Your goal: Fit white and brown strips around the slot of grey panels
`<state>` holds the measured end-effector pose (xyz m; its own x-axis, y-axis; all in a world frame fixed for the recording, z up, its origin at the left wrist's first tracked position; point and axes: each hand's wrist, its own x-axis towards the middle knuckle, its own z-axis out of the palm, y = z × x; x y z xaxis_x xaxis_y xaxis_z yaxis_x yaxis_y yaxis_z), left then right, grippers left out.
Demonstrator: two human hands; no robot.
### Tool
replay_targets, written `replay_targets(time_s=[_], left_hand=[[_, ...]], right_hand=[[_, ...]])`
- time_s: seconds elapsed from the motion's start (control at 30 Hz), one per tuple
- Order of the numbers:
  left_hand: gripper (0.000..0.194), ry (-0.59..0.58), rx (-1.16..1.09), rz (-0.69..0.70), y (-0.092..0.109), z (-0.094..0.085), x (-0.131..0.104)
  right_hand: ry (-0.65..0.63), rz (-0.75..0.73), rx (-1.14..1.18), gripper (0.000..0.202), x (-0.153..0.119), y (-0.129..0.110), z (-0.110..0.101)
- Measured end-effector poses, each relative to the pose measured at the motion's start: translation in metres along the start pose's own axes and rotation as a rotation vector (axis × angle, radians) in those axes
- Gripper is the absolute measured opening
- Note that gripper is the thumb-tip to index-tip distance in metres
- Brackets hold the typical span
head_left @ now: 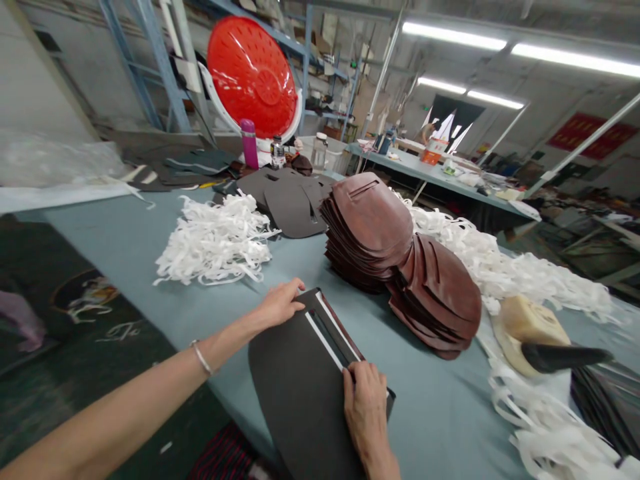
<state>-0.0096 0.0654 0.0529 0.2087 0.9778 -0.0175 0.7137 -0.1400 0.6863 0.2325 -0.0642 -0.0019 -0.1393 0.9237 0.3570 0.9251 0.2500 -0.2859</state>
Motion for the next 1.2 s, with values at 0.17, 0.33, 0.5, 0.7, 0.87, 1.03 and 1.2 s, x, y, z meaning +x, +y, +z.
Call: replay_targets(time_s=[0.17, 0.33, 0.5, 0.7, 0.87, 1.03, 1.2], left_hand=[[0.015, 0.114, 0.134, 0.211, -0.012, 0.040, -0.036], [0.006, 0.183, 0.132, 0.258, -0.016, 0.050, -0.048], [0.021, 0.190, 0.187, 0.287, -0.017, 0.050, -0.047], [0.043, 0.050, 0.268, 0.480, -0.015, 0.049, -0.048], [0.034, 0.054, 0.300, 0.479, -0.013, 0.050, -0.047], [0.031, 0.065, 0.315, 0.493, -0.016, 0.054, -0.048], [0.031, 0.051, 0.322, 0.506, -0.016, 0.054, -0.049]], right_hand=[[0.032, 0.031, -0.141, 0.025, 0.001, -0.006, 0.005], [0.026, 0.054, -0.145, 0.021, 0.030, -0.026, 0.024], [0.018, 0.004, -0.056, 0.027, 0.066, -0.052, 0.047], [0.033, -0.098, -0.115, 0.032, 0.071, -0.069, 0.045], [-0.022, -0.106, -0.146, 0.033, 0.019, -0.041, 0.018], [0.028, -0.127, -0.129, 0.028, -0.043, -0.002, -0.009], [-0.030, -0.003, -0.130, 0.020, -0.027, -0.013, -0.005]])
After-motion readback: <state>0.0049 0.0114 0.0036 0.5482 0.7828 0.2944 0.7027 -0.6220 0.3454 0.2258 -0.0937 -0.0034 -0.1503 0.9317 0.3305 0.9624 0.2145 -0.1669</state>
